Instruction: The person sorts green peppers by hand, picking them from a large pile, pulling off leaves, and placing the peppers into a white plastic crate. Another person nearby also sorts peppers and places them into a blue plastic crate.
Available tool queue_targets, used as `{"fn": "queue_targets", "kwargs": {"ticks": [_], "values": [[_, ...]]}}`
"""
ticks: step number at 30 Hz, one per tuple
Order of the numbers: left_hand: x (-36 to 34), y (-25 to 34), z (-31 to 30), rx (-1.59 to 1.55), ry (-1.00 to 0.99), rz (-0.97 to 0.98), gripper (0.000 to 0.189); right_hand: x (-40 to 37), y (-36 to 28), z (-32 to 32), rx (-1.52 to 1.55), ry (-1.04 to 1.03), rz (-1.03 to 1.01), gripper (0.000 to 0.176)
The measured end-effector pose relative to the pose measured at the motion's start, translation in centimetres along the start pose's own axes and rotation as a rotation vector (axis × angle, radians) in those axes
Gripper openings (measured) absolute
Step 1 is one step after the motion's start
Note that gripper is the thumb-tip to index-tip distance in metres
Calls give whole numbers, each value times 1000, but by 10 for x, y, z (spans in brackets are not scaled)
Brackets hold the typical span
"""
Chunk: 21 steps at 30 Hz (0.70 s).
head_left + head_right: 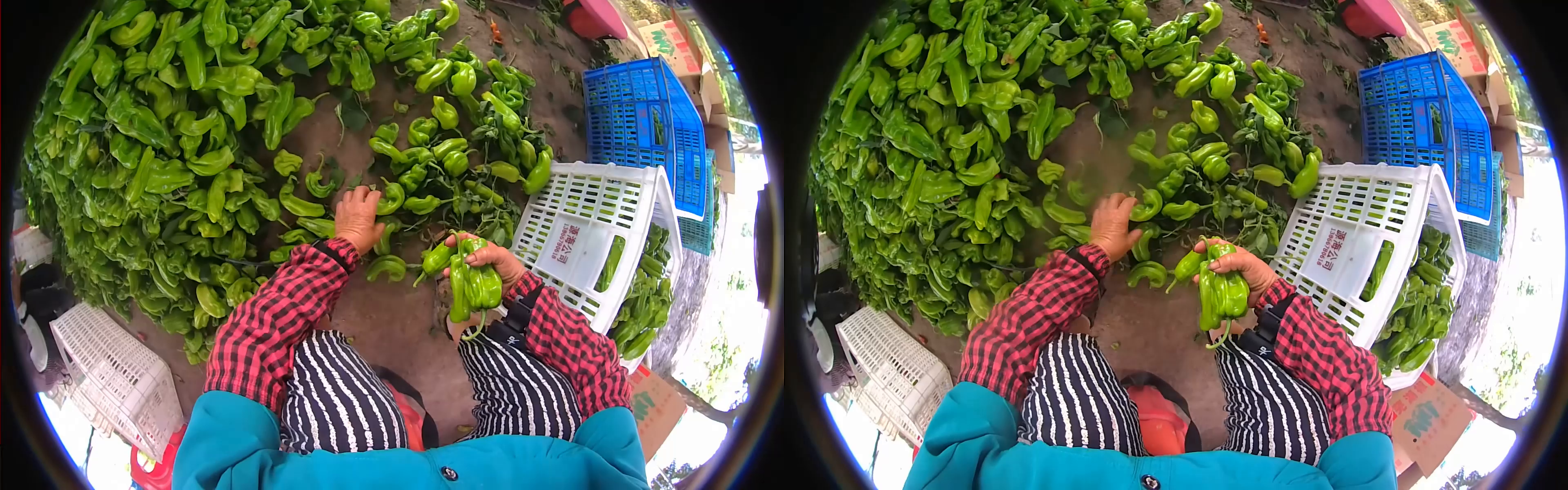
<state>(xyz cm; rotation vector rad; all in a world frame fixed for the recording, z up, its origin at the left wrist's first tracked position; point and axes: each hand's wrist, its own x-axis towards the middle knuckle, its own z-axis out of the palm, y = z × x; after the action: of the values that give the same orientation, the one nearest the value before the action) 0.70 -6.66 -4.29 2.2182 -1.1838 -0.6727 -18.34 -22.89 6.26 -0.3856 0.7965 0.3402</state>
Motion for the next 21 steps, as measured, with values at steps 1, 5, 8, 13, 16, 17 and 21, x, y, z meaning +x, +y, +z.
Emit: {"fn": "queue_targets", "kwargs": {"ticks": [1, 5, 8, 13, 16, 17, 21], "values": [[2, -10, 7, 52, 14, 8, 35, 1, 1, -2, -27, 56, -4, 45], [27, -48, 22, -106, 71, -1, 33, 2, 2, -9, -93, 158, -88, 47], [37, -35, -5, -176, 452, 49, 40, 2, 3, -9, -8, 157, -109, 46], [3, 17, -6, 197, -374, -243, 48, 1, 2, -1, 77, 178, -111, 42], [-12, 3, 27, 349, -113, 10, 42, -1, 2, 1, 81, 29, -46, 46], [-9, 1, 29, 306, -179, -36, 35, -3, 3, 0, 84, 32, -44, 46], [15, -11, 5, -477, -523, -381, 22, -1, 2, 1, 33, -31, -15, 52]]}}
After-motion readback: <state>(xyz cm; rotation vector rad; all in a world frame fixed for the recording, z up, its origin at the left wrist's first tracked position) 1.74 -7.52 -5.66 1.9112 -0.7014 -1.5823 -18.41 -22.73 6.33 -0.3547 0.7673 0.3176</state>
